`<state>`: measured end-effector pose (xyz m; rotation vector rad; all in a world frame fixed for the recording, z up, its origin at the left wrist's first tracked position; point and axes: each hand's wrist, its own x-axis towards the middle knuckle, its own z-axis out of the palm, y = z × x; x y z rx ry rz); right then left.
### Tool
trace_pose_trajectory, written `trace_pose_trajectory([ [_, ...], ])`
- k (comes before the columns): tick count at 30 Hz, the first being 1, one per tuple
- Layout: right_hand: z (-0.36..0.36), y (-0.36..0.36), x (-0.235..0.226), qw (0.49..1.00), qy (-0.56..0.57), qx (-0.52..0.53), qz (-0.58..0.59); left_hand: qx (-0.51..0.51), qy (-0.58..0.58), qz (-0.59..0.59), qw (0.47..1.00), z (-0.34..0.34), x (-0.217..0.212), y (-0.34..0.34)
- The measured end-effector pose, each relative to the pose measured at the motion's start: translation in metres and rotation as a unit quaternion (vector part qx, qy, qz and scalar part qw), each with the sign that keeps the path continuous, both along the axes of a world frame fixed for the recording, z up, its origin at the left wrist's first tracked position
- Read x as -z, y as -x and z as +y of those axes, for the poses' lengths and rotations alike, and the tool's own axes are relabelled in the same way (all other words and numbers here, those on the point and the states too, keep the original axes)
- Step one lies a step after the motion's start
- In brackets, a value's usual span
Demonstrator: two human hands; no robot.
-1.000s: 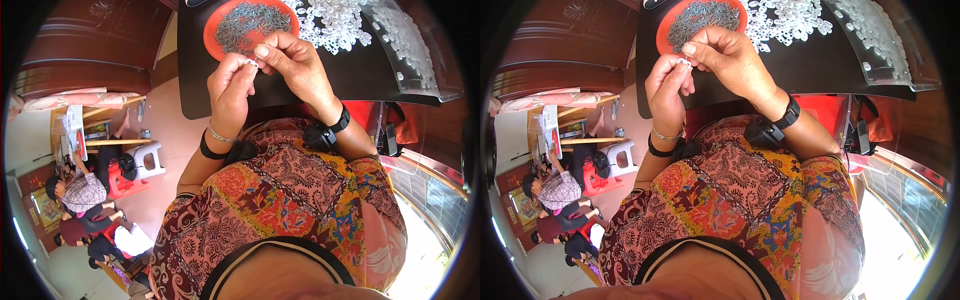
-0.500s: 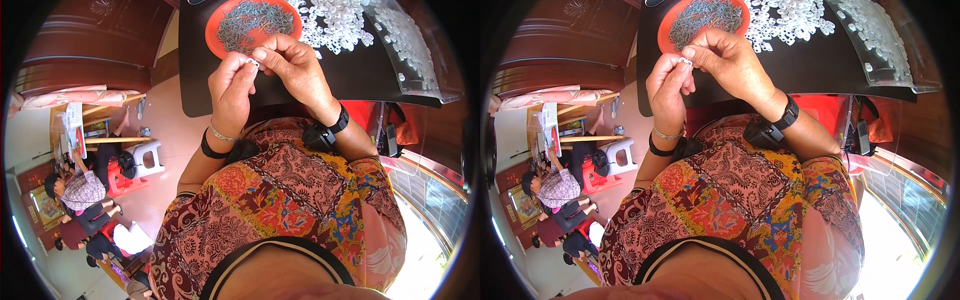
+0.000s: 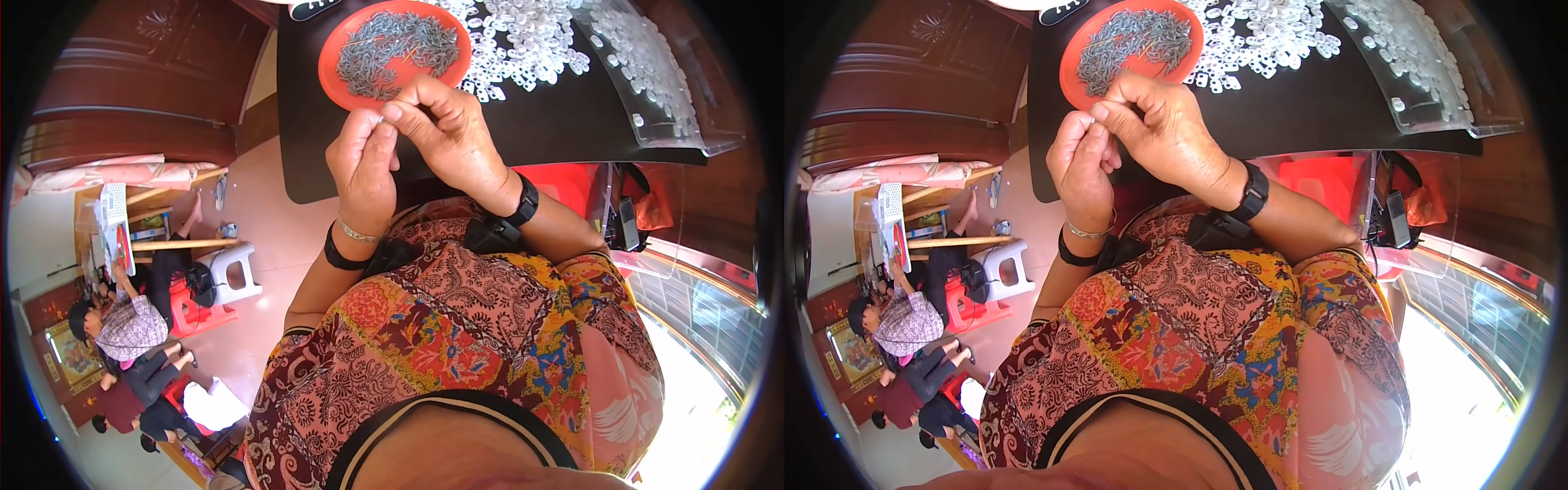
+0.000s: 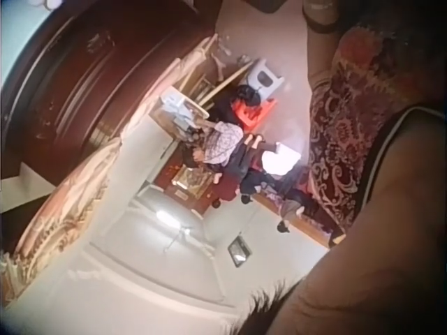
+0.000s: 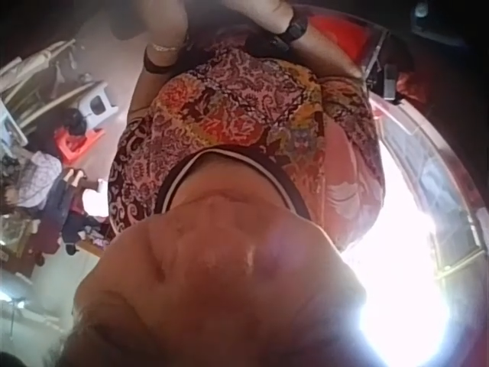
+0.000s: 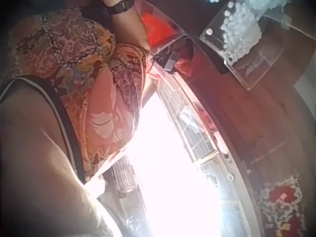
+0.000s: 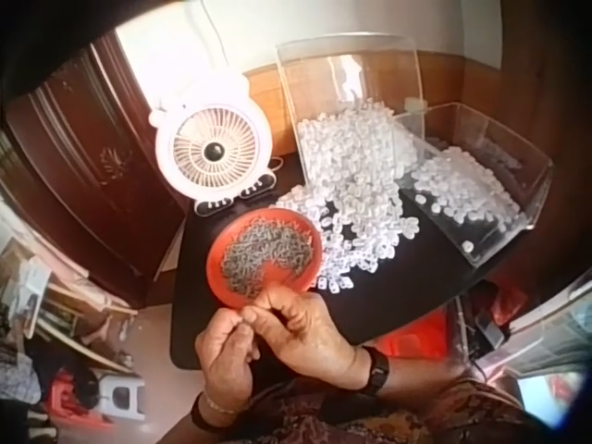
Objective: Assembling small components by manually inserting metal rings into white plastic housings.
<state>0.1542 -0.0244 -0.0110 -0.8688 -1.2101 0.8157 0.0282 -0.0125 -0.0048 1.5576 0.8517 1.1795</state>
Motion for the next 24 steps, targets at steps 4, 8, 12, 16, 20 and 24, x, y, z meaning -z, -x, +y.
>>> trace_pose_trajectory([
  [4, 0.0, -0.005, -0.001, 0.999, 0.02, 0.01, -0.039, 0.023, 0.026, -0.001, 0.999, 0.005, 0.001, 0.003],
  [8, 0.003, -0.018, -0.001, 0.997, 0.034, -0.008, -0.062, 0.037, 0.08, -0.008, 0.996, 0.009, -0.003, 0.004],
  [12, 0.006, -0.061, -0.013, 0.959, 0.005, 0.178, -0.221, 0.028, 0.123, -0.051, 0.991, 0.011, -0.003, 0.008],
  [16, 0.006, -0.117, -0.026, 0.878, 0.072, 0.301, -0.364, 0.028, 0.132, -0.08, 0.988, 0.013, -0.002, 0.012],
  [20, 0.007, -0.144, -0.024, 0.821, 0.097, 0.292, -0.481, 0.029, 0.134, -0.097, 0.986, 0.013, -0.003, 0.014],
  [24, 0.021, -0.155, -0.023, 0.784, 0.061, 0.213, -0.579, 0.032, 0.139, -0.095, 0.985, 0.012, -0.005, 0.014],
])
